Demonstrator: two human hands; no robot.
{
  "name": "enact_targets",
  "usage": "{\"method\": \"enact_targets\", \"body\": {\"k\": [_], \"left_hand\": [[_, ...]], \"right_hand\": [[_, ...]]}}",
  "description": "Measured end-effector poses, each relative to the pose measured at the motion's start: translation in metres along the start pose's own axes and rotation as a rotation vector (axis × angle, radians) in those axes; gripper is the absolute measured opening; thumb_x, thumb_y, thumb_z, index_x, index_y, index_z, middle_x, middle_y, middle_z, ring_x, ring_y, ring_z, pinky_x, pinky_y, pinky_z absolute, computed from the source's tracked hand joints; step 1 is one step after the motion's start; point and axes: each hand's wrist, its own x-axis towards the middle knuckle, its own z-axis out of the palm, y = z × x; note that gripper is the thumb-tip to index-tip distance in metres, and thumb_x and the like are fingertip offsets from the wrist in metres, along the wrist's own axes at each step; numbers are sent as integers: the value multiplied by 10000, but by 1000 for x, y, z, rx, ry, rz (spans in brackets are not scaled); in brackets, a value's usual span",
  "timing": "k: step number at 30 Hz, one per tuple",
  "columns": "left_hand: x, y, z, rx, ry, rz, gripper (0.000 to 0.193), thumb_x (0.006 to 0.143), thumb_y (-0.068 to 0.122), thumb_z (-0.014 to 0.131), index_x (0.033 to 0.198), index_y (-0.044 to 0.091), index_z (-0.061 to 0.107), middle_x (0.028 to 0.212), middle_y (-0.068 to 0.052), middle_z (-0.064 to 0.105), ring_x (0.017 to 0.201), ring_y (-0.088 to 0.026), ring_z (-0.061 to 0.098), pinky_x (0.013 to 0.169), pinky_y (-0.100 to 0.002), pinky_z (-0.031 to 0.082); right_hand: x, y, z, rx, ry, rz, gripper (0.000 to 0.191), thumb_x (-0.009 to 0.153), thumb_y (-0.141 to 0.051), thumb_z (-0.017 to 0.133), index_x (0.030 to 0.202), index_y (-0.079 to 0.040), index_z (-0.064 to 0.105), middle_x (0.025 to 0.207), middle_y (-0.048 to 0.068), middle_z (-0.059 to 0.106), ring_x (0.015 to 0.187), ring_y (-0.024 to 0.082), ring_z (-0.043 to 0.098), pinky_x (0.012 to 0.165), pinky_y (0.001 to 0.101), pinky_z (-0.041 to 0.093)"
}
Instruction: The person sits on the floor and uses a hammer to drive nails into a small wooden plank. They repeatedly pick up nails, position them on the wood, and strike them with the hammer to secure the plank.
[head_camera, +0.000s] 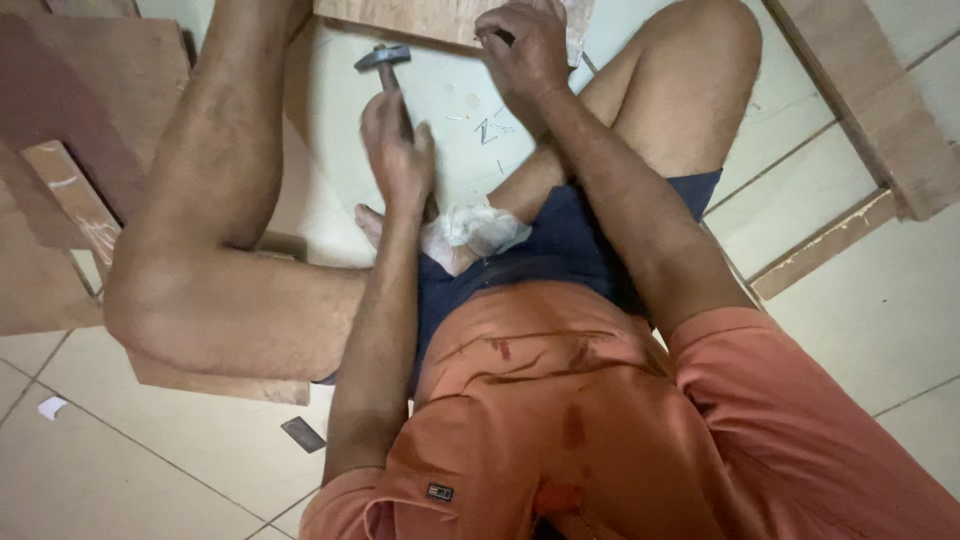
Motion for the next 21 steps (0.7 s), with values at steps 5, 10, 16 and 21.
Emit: {"method": "enact_targets", "body": {"k": [5,10,16,21], "left_hand": [[56,20,35,-18,-102,156,308,861,106,806,1164,80,760,1115,-86,678,1054,-303,629,950,-413,517],[73,41,50,4,-123,89,179,876,139,791,1054,116,779,998,-103,648,903,-272,651,768,-405,528],[60,31,45,-42,-80,60,82,859,155,804,936,138,782,962,-62,647,905,-265,662,772,-403,531],[55,29,41,-54,-90,24,118,845,143,791,962,131,781,962,-63,645,888,-252,658,756,-386,528]], "right_hand": [[-4,0,13,-8,34,32,91,851,-108,820,934,-140,801,922,64,733,1018,283,622,995,460,381],[-20,-14,18,7,64,72,140,889,-121,797,1029,-132,792,962,53,735,1038,266,613,1015,454,371],[-30,-21,31,-16,15,175,151,848,-150,838,996,-146,810,885,42,721,972,235,608,991,430,386],[-36,-23,37,4,26,126,123,869,-152,843,986,-157,805,908,9,740,993,205,619,1005,418,370]]}}
